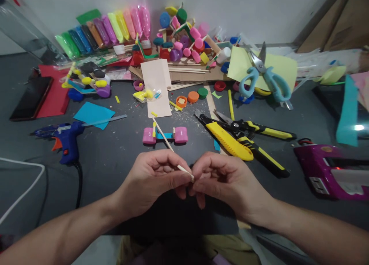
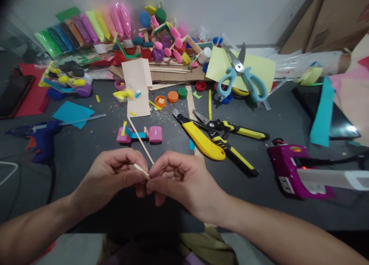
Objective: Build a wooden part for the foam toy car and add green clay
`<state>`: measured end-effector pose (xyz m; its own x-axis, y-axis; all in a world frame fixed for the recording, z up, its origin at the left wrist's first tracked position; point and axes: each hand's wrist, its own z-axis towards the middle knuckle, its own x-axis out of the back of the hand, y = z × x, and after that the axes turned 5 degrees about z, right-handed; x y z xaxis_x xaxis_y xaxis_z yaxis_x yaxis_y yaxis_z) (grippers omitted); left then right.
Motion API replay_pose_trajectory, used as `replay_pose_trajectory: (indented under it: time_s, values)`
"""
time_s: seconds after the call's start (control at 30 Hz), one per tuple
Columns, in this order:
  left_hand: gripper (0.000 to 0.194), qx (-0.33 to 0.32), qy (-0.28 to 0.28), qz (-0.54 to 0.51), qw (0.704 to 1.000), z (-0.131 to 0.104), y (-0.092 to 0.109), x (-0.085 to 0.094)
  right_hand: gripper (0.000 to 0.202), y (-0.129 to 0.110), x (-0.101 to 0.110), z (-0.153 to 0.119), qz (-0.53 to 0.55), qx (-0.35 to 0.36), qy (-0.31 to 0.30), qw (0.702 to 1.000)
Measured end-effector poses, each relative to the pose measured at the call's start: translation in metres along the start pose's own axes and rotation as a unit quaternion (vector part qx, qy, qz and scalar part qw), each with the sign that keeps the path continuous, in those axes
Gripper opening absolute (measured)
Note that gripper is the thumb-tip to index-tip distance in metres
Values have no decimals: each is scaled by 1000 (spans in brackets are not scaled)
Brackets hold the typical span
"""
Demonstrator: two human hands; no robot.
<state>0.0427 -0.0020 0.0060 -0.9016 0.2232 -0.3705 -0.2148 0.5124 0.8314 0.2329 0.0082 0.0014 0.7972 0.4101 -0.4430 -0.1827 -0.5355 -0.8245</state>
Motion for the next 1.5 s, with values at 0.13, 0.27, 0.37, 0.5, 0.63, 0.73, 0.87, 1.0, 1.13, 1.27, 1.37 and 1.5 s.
replay_pose_trajectory:
  time_s: [0.13,0.27,0.37,0.5,0.63,0.73,0.87,1.0,1.13,1.27,1.37,1.5]
  values:
    - [24,76,-34,-22,996,1,2,4,28,1,2,0,-182,119,36,976]
    - [22,113,-74,-33,990,1,2,9,22,4,6,2,-311,251,16,916]
    - [19,116,-92,-39,988,1,0,11,12,1,7,2,-349,306,-5,886]
    - [19,110,-87,-50,989,4,-2,11,12,-5,7,-1,-426,354,-34,832]
    - [19,91,-49,-46,994,6,-5,10,16,-5,7,-3,-473,360,-19,804]
    - [20,74,-28,-40,996,5,-5,8,13,-3,6,-3,-470,343,9,813]
    - [21,67,-31,-49,996,1,-3,3,11,-4,1,-3,-394,282,75,872]
    - [21,34,-11,-31,999,0,-4,0,17,-3,-4,-2,-233,164,104,953]
    - [21,13,12,1,1000,0,-8,-1,28,-2,-4,-1,-178,119,102,971]
    - [16,-14,27,15,999,-1,-10,-2,31,-3,-4,0,-132,68,85,985]
    - [15,-16,25,-5,1000,-1,-9,-2,32,-5,-2,2,-83,23,62,994]
    - [17,14,11,-45,999,3,-7,1,32,-9,1,4,-78,8,25,997]
